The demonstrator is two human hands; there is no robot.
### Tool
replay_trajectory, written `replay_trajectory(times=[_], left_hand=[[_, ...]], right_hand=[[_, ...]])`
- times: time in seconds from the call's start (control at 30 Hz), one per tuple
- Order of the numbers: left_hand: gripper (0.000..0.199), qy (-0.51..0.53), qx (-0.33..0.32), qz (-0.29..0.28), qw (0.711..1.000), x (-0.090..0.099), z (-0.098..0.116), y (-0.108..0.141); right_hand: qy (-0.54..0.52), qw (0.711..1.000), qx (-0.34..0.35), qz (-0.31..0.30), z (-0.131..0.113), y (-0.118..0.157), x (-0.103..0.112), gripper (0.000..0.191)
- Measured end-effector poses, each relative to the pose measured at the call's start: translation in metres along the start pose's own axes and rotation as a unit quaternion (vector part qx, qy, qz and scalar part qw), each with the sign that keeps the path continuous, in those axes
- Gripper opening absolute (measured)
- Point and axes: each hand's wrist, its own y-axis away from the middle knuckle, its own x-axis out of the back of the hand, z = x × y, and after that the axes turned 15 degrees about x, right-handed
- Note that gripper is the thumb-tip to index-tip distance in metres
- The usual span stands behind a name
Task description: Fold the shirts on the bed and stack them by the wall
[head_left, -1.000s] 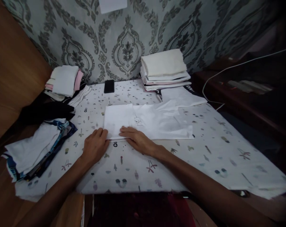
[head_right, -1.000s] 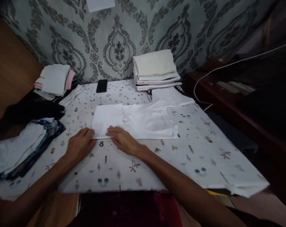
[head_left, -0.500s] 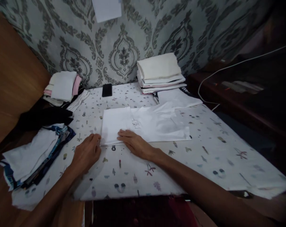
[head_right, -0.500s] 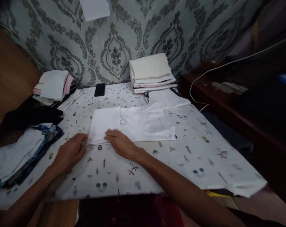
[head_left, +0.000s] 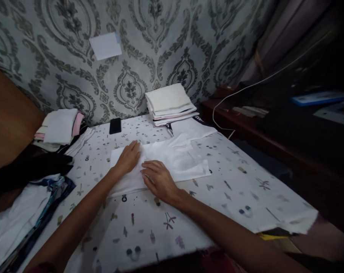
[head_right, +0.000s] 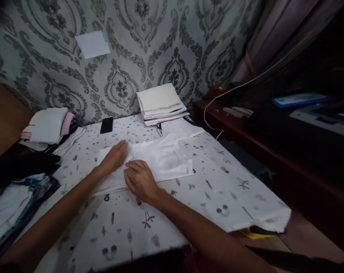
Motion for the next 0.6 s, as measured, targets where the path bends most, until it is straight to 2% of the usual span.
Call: replay_trajectory(times=[0.13, 0.33, 0.5, 0.6], left_hand=[[0.041, 0.043, 0.025, 0.004, 0.999, -0.011, -0.006, -0.033], [0.019, 0.078, 0.027, -0.038, 0.996, -0.004, -0.018, -0.075], [0.018, 0.103, 0.026, -0.070, 0.992, -0.002, -0.022, -0.082], [0.021, 0.115, 0.025, -0.053, 0.992, 0.003, -0.018, -0.073]], right_hand=[[0.064, 0.995, -0.065, -0.038, 0.011, 0.000, 0.003, 0.028], [0.048, 0.993, -0.099, -0.034, 0.023, 0.005, 0.001, 0.023], [0.007, 0.992, -0.124, -0.013, 0.032, 0.005, 0.000, 0.023], [0.002, 0.986, -0.165, -0.015, 0.040, -0.006, 0.002, 0.022]])
